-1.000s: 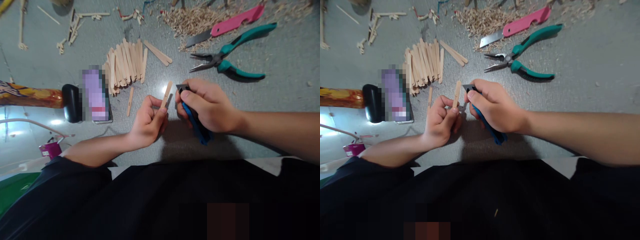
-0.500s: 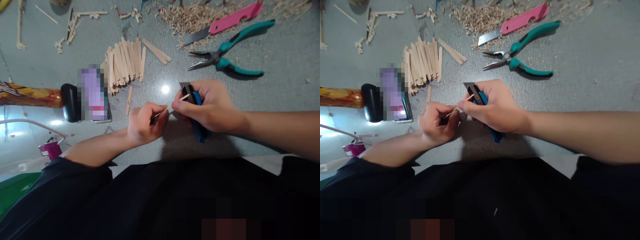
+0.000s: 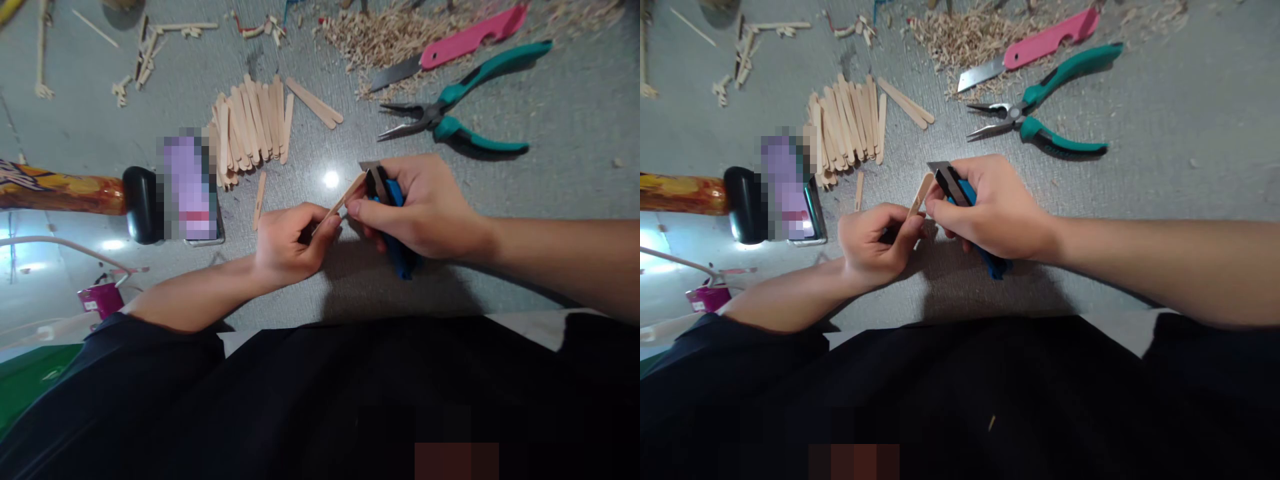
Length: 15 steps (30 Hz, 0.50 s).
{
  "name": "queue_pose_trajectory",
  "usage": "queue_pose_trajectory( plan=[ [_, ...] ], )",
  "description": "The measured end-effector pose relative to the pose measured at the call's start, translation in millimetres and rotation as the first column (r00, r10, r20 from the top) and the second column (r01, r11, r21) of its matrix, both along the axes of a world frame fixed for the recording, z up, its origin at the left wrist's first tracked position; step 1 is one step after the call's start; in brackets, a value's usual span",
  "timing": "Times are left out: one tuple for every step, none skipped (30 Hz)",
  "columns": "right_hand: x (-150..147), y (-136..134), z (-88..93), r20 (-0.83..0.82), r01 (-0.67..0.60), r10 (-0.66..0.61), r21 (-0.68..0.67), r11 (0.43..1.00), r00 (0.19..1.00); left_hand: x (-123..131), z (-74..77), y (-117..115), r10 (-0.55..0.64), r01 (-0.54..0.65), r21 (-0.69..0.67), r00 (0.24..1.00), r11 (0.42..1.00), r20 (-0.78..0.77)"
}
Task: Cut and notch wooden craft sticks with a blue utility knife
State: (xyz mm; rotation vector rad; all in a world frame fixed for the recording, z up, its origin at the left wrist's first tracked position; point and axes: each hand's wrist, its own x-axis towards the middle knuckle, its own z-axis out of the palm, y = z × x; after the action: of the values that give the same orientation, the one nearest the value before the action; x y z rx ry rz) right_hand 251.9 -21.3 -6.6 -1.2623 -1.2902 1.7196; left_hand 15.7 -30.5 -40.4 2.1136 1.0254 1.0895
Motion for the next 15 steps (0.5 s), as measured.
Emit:
queue_pose_trajectory(
  plan=[
    [0.2,-0.4,0.7,0.007,-0.004,0.004,0.012,1.000,1.000,-0.4,-1.0,-0.5,-0.001,0.001,0.004,1.000,1.000,-0.007],
    [0.4,-0.9,1.3,0.019,-0.007,0.006,0.023,1.000,1.000,-0.8,-2.0,-1.0,-0.006,0.006,0.011,1.000,1.000,-0.014],
    [0.5,-1.3,1.5,0.034,-0.008,0.007,0.032,0.999,0.999,-1.1,-2.8,-1.6,-0.012,0.013,0.020,1.000,1.000,-0.020],
    [0.7,-1.7,1.3,0.048,-0.005,0.003,0.041,0.999,0.999,-1.2,-3.4,-2.0,-0.018,0.018,0.028,1.000,0.999,-0.024],
    [0.9,-2.1,0.6,0.059,0.000,-0.003,0.046,0.999,0.998,-1.2,-3.5,-2.2,-0.024,0.025,0.033,0.999,0.999,-0.025],
    [1.1,-2.4,-0.4,0.064,0.007,-0.010,0.051,0.999,0.998,-1.1,-3.3,-2.2,-0.031,0.032,0.034,0.999,0.999,-0.021],
    [1.4,-2.6,-1.7,0.061,0.009,-0.012,0.054,0.999,0.998,-1.0,-2.7,-1.9,-0.041,0.041,0.029,0.999,0.999,-0.009],
    [1.7,-2.5,-3.1,0.051,0.005,-0.008,0.056,0.998,0.999,-1.0,-1.8,-1.4,-0.055,0.055,0.016,0.998,0.998,0.008],
    [2.3,-2.3,-4.4,0.038,-0.005,0.003,0.054,0.999,0.999,-1.1,-0.9,-0.7,-0.072,0.072,-0.007,0.997,0.997,0.025],
    [2.9,-1.8,-5.5,0.024,-0.019,0.018,0.052,0.998,1.000,-1.2,0.1,0.1,-0.090,0.092,-0.035,0.995,0.995,0.044],
    [3.6,-1.1,-6.3,0.012,-0.035,0.035,0.048,0.998,0.999,-1.5,1.1,0.8,-0.106,0.110,-0.070,0.993,0.991,0.058],
    [4.4,-0.2,-6.7,0.002,-0.048,0.048,0.043,0.998,0.999,-1.8,2.0,1.4,-0.111,0.118,-0.112,0.992,0.987,0.067],
    [5.1,0.9,-6.6,-0.005,-0.057,0.058,0.038,0.998,0.998,-2.1,2.7,1.9,-0.108,0.118,-0.158,0.992,0.980,0.070],
    [5.7,1.9,-6.2,-0.010,-0.061,0.062,0.033,0.998,0.998,-2.3,3.4,2.2,-0.099,0.113,-0.199,0.992,0.974,0.077],
    [6.1,3.0,-5.4,-0.015,-0.059,0.060,0.029,0.998,0.998,-2.5,4.0,2.3,-0.089,0.108,-0.235,0.992,0.966,0.087]
  ],
)
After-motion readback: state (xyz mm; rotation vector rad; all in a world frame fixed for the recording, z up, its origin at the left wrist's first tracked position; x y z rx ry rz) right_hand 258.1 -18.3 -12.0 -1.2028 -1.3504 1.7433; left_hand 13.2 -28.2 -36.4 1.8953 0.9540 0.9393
